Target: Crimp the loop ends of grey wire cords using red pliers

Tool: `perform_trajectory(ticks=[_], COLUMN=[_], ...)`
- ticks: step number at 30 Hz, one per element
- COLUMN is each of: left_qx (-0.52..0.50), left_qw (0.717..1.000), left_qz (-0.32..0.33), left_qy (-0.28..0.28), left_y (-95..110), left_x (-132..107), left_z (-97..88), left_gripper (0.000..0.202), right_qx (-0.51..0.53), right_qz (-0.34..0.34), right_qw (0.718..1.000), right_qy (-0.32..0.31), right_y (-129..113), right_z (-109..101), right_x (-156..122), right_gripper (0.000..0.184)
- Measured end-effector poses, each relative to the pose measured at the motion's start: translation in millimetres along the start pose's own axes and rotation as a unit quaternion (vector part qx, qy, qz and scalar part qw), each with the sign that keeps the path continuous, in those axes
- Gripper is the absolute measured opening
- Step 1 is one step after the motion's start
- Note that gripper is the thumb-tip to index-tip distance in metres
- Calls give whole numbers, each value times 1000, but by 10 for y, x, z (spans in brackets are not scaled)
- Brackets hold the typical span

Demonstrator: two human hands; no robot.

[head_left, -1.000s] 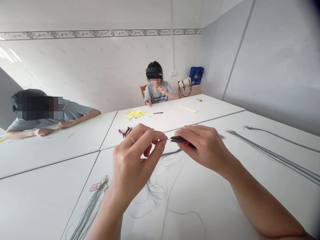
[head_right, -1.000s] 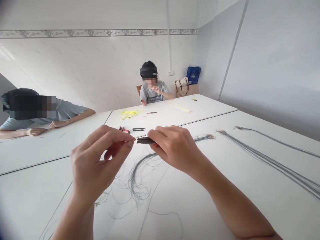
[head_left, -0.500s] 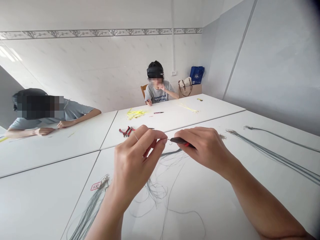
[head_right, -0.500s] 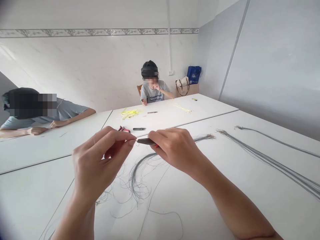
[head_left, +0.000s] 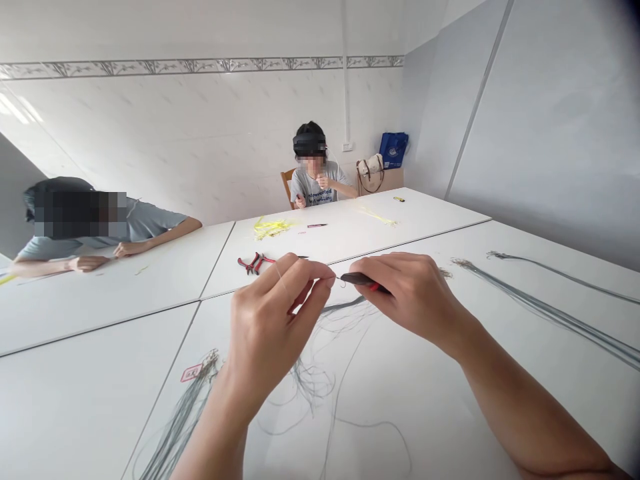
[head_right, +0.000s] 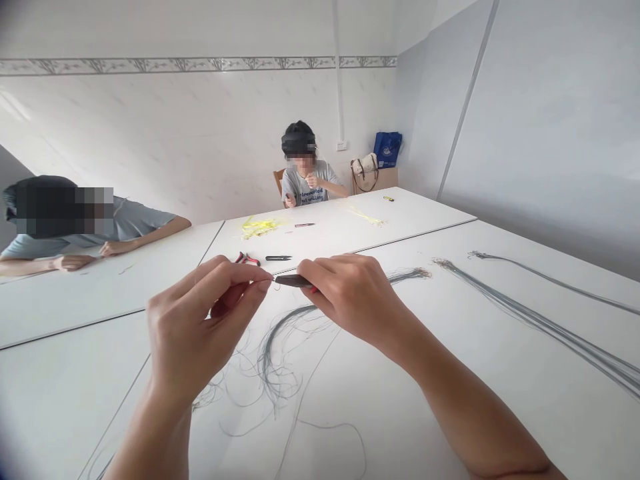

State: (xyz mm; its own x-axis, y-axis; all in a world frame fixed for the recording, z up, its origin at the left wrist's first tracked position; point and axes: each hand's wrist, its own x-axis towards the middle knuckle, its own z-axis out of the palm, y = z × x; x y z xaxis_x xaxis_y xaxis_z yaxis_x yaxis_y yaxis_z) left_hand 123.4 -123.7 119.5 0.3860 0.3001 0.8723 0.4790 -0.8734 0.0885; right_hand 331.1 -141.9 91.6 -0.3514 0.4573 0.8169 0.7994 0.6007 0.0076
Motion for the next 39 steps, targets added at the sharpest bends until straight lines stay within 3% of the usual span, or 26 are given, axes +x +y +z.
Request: perform_trajectory(ticks=[6,12,17,20,29,39], left_qx=[10,-76,-83,-98,-105,-97], left_qw=[1000,994,993,991,991,992], left_qz=[2,-77,-87,-85,-79,-83], left_qy=[27,2,10,17,3,-16], left_y=[5,2,35,59,85,85], left_x=[-17,-3,0,-2,7,-17], left_z=[24,20,41,62,76,69], left_gripper=[17,15,15,17,17,16], right_qx=[11,83,327,380,412,378], right_qz=[-7,37,131,157,181,171], right_qw=[1000,996,936,911,891,909], right_qy=[2,0,16,31,63,47], right_y=[-4,-45,-165,-237,-257,-215], right_z=[6,-20,-8,32,15,3], right_x=[5,13,56,69,70,68], right_gripper=[10,9,8,9,14,16])
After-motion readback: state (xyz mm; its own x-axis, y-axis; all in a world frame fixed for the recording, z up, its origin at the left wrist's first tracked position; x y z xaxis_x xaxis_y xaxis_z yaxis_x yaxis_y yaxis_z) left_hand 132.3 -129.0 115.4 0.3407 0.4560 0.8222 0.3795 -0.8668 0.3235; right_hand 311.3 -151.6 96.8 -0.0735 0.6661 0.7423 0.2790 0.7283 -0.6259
